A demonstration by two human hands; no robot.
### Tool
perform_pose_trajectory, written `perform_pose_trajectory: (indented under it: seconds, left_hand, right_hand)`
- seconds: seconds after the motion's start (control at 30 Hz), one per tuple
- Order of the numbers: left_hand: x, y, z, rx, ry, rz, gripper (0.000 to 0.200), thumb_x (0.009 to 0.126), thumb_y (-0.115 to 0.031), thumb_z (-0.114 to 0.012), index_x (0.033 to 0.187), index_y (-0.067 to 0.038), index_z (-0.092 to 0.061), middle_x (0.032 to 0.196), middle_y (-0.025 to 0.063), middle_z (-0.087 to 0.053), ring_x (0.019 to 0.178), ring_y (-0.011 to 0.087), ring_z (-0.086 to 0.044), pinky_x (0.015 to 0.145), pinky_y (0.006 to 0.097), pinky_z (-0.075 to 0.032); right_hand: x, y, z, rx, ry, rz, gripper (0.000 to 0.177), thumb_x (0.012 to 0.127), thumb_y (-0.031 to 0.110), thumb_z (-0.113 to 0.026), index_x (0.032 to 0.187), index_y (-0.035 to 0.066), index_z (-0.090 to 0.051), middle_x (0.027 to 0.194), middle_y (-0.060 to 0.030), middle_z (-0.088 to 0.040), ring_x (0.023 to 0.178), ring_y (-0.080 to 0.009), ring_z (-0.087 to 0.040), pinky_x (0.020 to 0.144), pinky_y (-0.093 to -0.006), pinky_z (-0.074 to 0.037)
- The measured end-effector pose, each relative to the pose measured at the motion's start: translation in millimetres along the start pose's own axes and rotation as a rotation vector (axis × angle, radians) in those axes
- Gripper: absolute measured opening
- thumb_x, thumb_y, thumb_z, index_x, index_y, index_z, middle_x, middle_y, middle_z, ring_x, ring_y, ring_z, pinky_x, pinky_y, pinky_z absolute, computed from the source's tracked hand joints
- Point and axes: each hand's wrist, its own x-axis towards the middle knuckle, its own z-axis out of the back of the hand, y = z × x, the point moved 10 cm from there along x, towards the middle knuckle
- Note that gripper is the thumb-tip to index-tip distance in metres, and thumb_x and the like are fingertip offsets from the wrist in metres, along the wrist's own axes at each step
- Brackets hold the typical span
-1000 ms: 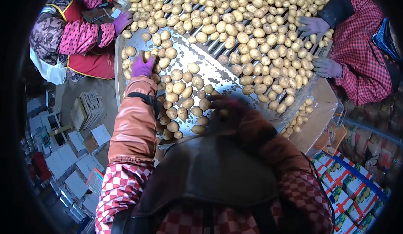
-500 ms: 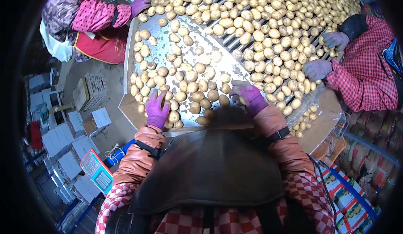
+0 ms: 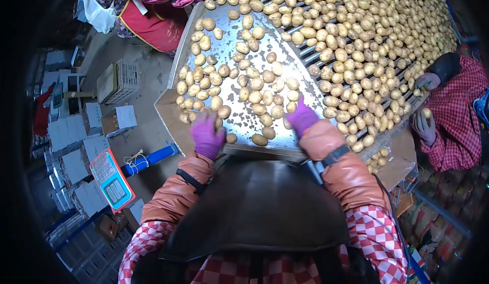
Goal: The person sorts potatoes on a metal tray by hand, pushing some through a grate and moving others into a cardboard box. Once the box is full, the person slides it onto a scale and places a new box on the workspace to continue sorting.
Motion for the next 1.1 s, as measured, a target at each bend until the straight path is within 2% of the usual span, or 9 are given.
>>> perform_pose_trajectory:
  seconds: [0.07,0.2,0.33,0.53,0.63,0.7,0.8,0.9,1.1]
  left_hand:
    - [-6.0,-64.7,-13.3,0.051,0.024,-0.348,0.052,0.071,-0.034,-0.073,0.118,-0.016,-0.063,0.134,0.0145,-0.051,0.129,0.0399,-0.042,0.105,0.0525,-0.034]
    - [-6.0,-85.1,-19.2,0.013,0.025,-0.666,0.053,0.075,-0.031,-0.069,0.126,-0.017,-0.059,0.133,0.0125,-0.051,0.126,0.0395,-0.045,0.102,0.0589,-0.033]
    - [26.8,-26.3,19.7,-0.033,-0.128,-0.376,0.038,0.078,-0.022,-0.065,0.115,-0.014,-0.066,0.119,0.0130,-0.060,0.117,0.0365,-0.053,0.096,0.0517,-0.041]
    - [122.5,52.9,56.2,-0.046,-0.340,-0.050,0.035,0.082,-0.024,-0.065,0.114,-0.010,-0.064,0.113,0.0188,-0.065,0.107,0.0380,-0.061,0.090,0.0478,-0.049]
    - [189.8,69.4,10.3,0.071,0.135,0.226,0.058,0.079,-0.033,-0.071,0.132,-0.014,-0.054,0.119,0.0208,-0.064,0.112,0.0389,-0.062,0.092,0.0484,-0.051]
    - [204.2,68.0,0.4,0.110,0.192,0.223,0.065,0.077,-0.031,-0.074,0.136,-0.016,-0.052,0.120,0.0206,-0.064,0.111,0.0376,-0.062,0.094,0.0468,-0.050]
    - [214.0,95.3,-4.6,-0.209,0.167,0.097,0.073,0.073,-0.032,-0.078,0.138,-0.013,-0.049,0.116,0.0192,-0.065,0.108,0.0331,-0.064,0.093,0.0429,-0.051]
    - [185.9,75.1,-8.7,-1.071,0.208,0.064,0.068,0.079,-0.007,-0.073,0.140,-0.001,-0.043,0.117,0.0115,-0.061,0.097,0.0171,-0.062,0.082,0.0308,-0.054]
    - [130.3,-106.0,11.8,-1.232,0.294,-0.054,0.071,0.080,-0.010,-0.074,0.142,0.001,-0.041,0.121,0.0110,-0.058,0.111,0.0197,-0.057,0.096,0.0333,-0.047]
  right_hand:
    - [22.1,12.5,-70.2,-0.062,-0.337,0.377,0.089,0.079,0.045,-0.066,0.143,-0.003,-0.028,0.107,-0.0295,-0.065,0.101,-0.0430,-0.065,0.086,-0.0452,-0.051]
    - [-11.3,86.4,-71.5,-0.020,0.156,0.355,0.083,0.082,0.039,-0.064,0.148,0.001,-0.032,0.103,-0.0221,-0.066,0.096,-0.0340,-0.066,0.083,-0.0403,-0.052]
    - [-2.7,69.4,-17.7,0.534,-0.041,0.367,0.059,0.085,0.022,-0.068,0.137,0.000,-0.051,0.096,-0.0063,-0.064,0.086,-0.0135,-0.059,0.078,-0.0279,-0.050]
    - [25.0,-1.2,55.0,0.333,-0.479,0.231,0.069,0.084,0.023,-0.067,0.144,-0.001,-0.042,0.120,-0.0204,-0.063,0.104,-0.0252,-0.063,0.087,-0.0354,-0.051]
    - [30.0,30.6,-0.3,0.214,-0.031,-0.005,0.063,0.083,0.029,-0.067,0.139,0.006,-0.051,0.124,-0.0137,-0.064,0.114,-0.0254,-0.060,0.095,-0.0367,-0.047]
    - [12.1,84.7,-41.7,-0.147,0.215,0.380,0.056,0.084,0.027,-0.067,0.136,0.010,-0.055,0.121,-0.0098,-0.066,0.114,-0.0230,-0.060,0.097,-0.0363,-0.046]
    - [-13.7,95.5,-81.0,0.643,0.689,0.504,0.052,0.091,0.019,-0.065,0.140,0.008,-0.051,0.115,-0.0031,-0.064,0.107,-0.0150,-0.059,0.095,-0.0333,-0.046]
    - [-0.8,96.2,-50.5,0.936,0.628,0.344,0.061,0.091,0.018,-0.067,0.145,0.006,-0.041,0.117,-0.0048,-0.062,0.107,-0.0143,-0.057,0.091,-0.0303,-0.047]
    - [10.9,122.9,-23.4,1.371,0.463,0.400,0.084,0.089,0.024,-0.071,0.154,0.008,-0.020,0.105,-0.0081,-0.062,0.084,-0.0120,-0.059,0.066,-0.0263,-0.049]
